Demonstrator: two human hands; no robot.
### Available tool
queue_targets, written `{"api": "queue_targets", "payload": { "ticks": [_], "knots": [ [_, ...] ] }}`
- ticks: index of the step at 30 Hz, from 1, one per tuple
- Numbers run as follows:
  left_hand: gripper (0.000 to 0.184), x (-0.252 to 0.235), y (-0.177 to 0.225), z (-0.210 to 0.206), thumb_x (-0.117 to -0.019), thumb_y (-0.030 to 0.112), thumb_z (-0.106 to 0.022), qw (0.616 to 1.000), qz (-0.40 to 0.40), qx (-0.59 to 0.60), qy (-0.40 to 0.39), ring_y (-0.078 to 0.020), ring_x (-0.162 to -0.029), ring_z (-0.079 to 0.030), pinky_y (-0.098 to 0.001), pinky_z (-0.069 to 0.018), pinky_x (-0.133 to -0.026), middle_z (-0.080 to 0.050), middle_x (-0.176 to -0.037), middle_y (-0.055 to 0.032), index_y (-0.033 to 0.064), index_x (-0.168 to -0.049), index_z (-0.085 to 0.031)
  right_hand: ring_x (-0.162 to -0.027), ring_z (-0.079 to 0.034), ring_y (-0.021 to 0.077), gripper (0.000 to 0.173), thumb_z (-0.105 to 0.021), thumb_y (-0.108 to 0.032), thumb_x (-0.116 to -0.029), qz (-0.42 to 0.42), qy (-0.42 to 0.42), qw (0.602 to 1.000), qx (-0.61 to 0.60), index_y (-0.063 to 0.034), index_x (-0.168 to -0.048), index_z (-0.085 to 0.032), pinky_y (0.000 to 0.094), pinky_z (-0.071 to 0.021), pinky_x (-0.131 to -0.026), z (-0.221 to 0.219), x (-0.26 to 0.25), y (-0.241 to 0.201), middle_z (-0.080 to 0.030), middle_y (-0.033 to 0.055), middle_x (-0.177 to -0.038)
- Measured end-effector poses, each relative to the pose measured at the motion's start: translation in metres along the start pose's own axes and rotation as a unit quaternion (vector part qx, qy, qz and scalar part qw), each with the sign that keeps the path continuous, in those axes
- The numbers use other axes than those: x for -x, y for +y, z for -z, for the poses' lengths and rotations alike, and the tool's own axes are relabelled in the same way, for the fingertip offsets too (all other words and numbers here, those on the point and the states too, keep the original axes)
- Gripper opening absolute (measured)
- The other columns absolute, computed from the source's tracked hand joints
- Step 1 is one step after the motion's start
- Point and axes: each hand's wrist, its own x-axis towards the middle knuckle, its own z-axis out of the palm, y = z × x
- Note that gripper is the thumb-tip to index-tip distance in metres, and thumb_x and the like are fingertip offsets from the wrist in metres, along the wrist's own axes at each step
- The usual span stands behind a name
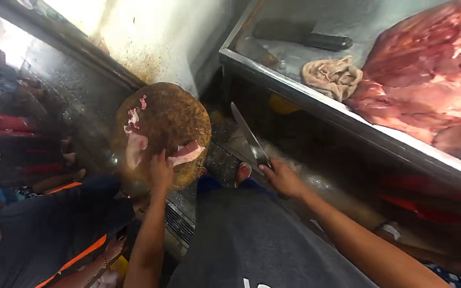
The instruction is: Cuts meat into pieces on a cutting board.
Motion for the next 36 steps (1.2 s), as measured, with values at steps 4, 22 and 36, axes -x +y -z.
{"api": "queue_targets", "payload": {
  "ticks": [4, 22, 36],
  "knots": [
    [0.056, 0.029, -0.009, -0.058, -0.1013, 0.049, -0.049, 0.988, -0.037, -0.086, 0.119, -0.0442, -0.134, -0.050, -0.0646, -0.0413, -0.105, -0.050, -0.152, -0.0186, 0.0205, -0.150, -0.054, -0.066, -0.065, 0.0239, 0.043, -0.047, -0.044, -0.1086, -0.002, -0.040, 0.999, 0.028, -0.0067, -0.128, -0.054, 0.0461, -0.0584, -0.066, -0.019, -0.018, -0.007, -0.063, 0.0108, -0.082],
    [0.069, -0.032, 0.035, -0.010, -0.0904, 0.040, -0.070, 0.982, -0.176, -0.042, -0.053, -0.0418, -0.122, -0.058, -0.0553, -0.0502, -0.100, -0.058, -0.135, -0.0241, 0.0037, -0.146, -0.052, -0.061, -0.066, 0.0205, 0.041, -0.047, -0.043, -0.1090, -0.061, 0.068, 0.994, -0.054, -0.0070, -0.129, -0.054, 0.0419, -0.0601, -0.061, -0.108, -0.010, -0.047, -0.064, 0.0082, -0.078],
    [0.084, -0.039, 0.052, 0.028, -0.1014, 0.045, -0.056, 0.984, -0.105, 0.134, 0.043, -0.0367, -0.142, -0.045, -0.0566, -0.0416, -0.114, -0.034, -0.162, -0.0199, 0.0099, -0.165, -0.014, -0.075, -0.065, 0.0304, 0.061, -0.041, -0.057, -0.1074, -0.035, -0.064, 0.997, 0.021, -0.0009, -0.108, -0.065, 0.0527, -0.0553, -0.074, -0.067, -0.088, -0.068, -0.064, 0.0175, -0.085]
  ]
}}
